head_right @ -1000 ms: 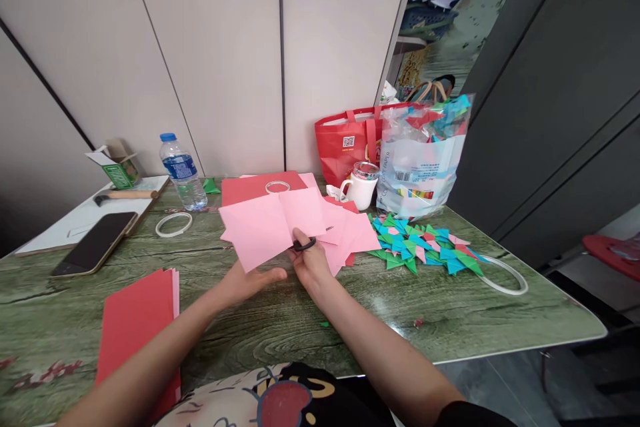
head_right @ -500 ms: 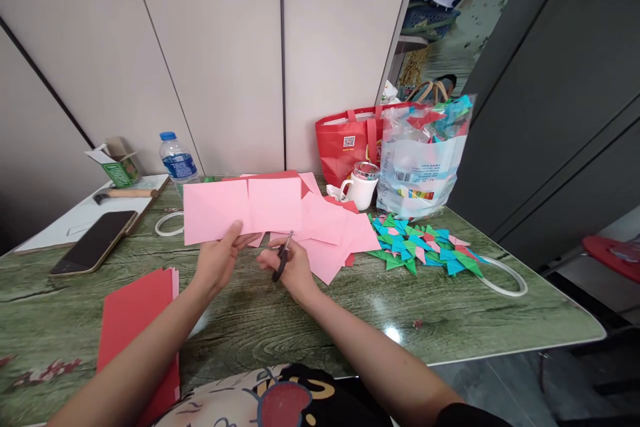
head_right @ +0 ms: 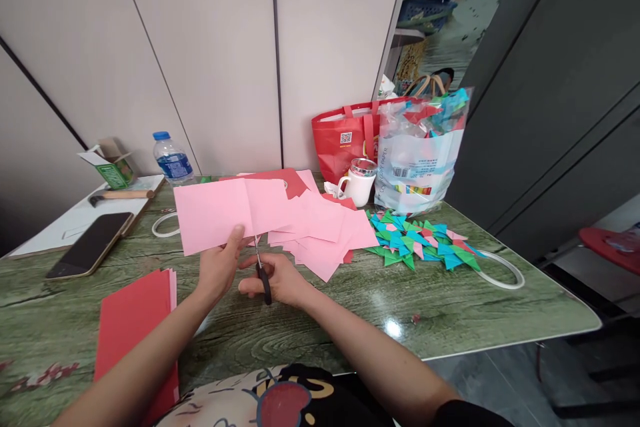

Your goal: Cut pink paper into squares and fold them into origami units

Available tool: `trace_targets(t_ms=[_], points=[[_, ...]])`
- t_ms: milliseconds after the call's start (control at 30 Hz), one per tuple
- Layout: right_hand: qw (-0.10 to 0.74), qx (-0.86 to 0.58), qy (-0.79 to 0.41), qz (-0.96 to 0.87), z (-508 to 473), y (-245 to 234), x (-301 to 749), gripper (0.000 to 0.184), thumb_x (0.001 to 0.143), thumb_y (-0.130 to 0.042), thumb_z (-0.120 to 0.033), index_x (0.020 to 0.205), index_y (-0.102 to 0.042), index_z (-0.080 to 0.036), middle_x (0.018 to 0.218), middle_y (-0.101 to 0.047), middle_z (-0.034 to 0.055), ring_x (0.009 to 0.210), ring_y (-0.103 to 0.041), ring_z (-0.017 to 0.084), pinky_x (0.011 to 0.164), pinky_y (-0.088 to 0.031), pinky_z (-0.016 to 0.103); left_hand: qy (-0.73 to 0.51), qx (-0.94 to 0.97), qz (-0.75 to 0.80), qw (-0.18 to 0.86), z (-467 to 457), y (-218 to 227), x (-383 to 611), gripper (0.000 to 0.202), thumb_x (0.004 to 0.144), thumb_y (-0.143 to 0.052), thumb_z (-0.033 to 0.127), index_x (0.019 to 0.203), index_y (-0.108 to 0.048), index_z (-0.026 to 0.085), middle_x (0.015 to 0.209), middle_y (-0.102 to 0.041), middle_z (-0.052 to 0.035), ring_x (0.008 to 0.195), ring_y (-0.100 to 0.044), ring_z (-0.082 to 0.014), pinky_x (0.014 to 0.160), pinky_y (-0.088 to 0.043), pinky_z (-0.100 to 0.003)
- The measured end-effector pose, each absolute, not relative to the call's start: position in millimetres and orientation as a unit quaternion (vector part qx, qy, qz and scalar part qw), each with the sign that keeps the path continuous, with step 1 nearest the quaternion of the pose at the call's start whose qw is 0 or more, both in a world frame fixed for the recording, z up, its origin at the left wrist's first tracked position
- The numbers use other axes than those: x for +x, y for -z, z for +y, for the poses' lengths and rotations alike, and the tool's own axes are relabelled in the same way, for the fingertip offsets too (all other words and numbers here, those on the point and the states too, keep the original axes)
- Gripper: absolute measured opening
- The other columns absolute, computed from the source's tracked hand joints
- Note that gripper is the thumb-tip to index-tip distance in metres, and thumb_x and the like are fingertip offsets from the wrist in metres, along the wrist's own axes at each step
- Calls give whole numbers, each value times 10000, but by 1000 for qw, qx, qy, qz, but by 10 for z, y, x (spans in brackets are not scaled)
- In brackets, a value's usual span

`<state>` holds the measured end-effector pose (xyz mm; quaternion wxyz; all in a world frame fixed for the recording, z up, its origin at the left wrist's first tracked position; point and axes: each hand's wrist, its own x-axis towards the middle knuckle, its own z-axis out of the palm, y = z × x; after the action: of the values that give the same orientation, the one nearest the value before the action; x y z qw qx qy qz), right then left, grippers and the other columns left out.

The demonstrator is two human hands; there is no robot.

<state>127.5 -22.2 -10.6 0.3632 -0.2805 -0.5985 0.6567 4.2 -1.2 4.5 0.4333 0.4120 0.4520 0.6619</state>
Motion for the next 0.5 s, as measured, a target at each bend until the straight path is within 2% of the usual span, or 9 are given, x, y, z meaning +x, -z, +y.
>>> trace_targets(t_ms=[167, 333, 500], points=[[377, -287, -638, -607, -216, 84, 1289, 487, 573, -728, -416, 959, -574, -162, 608, -598, -13, 546, -520, 120, 543, -392, 250, -603, 444, 512, 421, -95, -74, 72, 318, 721, -598, 393, 905, -632, 136, 873, -694, -91, 767, -661, -218, 732, -531, -354], [388, -299, -621, -612, -240, 31, 1299, 437, 601, -698, -441, 918, -584, -161, 614, -562, -21, 550, -468, 103, 532, -357, 233, -590, 467, 540, 378, -141, -135, 88, 269, 716, -601, 376, 838, -647, 141, 816, -698, -85, 777, -655, -221, 747, -519, -344], [385, -296, -626, -610, -241, 51, 1300, 468, 540, -736, -435, 902, -583, -181, 643, -552, -25, 561, -458, 104, 508, -338, 218, -592, 457, 542, 384, -129, -102, 86, 296, 683, -620, 416, 794, -656, 145, 758, -695, -85, 741, -652, -237, 715, -520, -355]])
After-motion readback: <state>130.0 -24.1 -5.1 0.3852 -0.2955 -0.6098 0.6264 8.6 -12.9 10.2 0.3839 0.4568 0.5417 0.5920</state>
